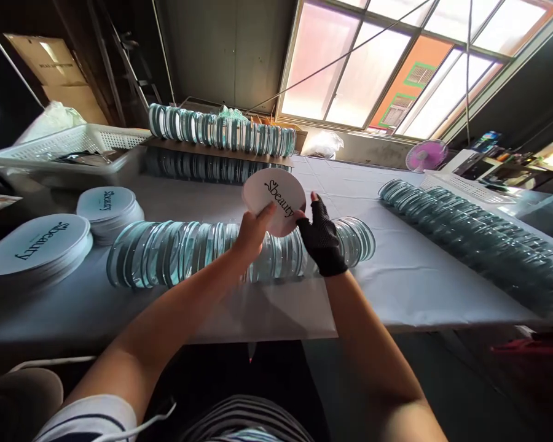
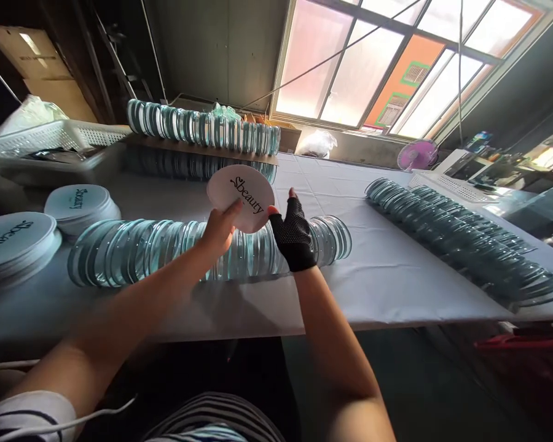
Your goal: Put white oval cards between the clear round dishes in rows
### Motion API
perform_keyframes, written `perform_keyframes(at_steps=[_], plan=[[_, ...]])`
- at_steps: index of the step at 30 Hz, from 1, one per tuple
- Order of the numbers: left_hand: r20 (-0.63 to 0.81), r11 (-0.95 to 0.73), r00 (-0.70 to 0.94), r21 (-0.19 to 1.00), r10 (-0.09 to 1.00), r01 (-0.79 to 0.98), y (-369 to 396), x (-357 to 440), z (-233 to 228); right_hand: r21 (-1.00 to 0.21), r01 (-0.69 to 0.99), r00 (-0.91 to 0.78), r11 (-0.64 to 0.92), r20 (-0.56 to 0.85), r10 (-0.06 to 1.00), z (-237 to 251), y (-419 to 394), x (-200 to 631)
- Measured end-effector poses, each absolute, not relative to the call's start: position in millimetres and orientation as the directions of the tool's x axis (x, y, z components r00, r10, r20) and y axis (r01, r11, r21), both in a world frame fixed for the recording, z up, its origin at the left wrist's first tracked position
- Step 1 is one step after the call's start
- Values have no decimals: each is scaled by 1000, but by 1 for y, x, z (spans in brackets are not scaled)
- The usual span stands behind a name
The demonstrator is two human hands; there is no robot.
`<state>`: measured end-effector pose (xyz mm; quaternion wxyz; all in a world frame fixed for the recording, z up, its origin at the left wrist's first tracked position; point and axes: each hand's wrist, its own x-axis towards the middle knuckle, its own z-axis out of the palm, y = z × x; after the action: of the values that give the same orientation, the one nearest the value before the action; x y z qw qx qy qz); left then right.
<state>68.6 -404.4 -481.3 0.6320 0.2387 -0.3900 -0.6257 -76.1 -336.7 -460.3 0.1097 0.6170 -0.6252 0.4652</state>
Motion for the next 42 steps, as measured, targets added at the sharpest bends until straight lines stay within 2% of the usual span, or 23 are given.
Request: perform_keyframes(at_steps=[4,6,7,9,11,12,14,15,17,20,24,29,32,38,40,42], plan=[[121,32,-90,752,-989,659,-386,78,-472,-272,-919,-66,-285,820,-569,-473,-336,-43],[75,-17,-111,752,-991,659,-380,81,-469,-246,-910,-18,-334,828,-561,-476,-336,-28],[48,-45,-124,756,-991,653,-377,82,-468,-283,-898,-36,-337,810,-585,-476,-338,-23],[19,-90,-158,754,-987,651,-376,83,-467,-442,-853,-180,-278,749,-638,-472,-341,-22],[36,-110,-195,717,-980,688,-379,87,-465,-588,-785,-373,-193,699,-610,-466,-332,-29],[55,-109,-201,687,-978,718,-383,90,-464,-620,-768,-442,-157,692,-570,-464,-321,-33],[50,-99,-169,637,-984,764,-396,97,-463,-610,-790,-497,-55,691,-525,-463,-284,-40],[35,-92,-145,621,-989,778,-404,101,-463,-582,-813,-499,26,672,-547,-465,-263,-41],[4,-94,-121,609,-993,788,-418,108,-464,-493,-855,-456,161,568,-685,-473,-222,-39],[18,-109,-151,612,-988,783,-432,112,-470,-388,-905,-330,172,387,-861,-488,-189,-28],[52,-82,-146,621,-988,780,-431,109,-475,-323,-929,-281,179,300,-912,-502,-212,-11],[20,-90,-130,619,-991,781,-428,107,-472,-289,-942,-222,172,148,-964,-510,-268,6],[-3,-89,-110,607,-994,790,-428,107,-471,-334,-935,-198,118,215,-957,-516,-275,6],[27,-76,-114,588,-993,806,-429,108,-474,-442,-884,-330,151,363,-872,-524,-270,-3],[37,-72,-116,592,-993,803,-428,108,-475,-414,-899,-311,140,381,-871,-525,-279,-2],[31,-77,-120,602,-992,795,-428,109,-475,-325,-938,-242,118,373,-896,-524,-289,0]])
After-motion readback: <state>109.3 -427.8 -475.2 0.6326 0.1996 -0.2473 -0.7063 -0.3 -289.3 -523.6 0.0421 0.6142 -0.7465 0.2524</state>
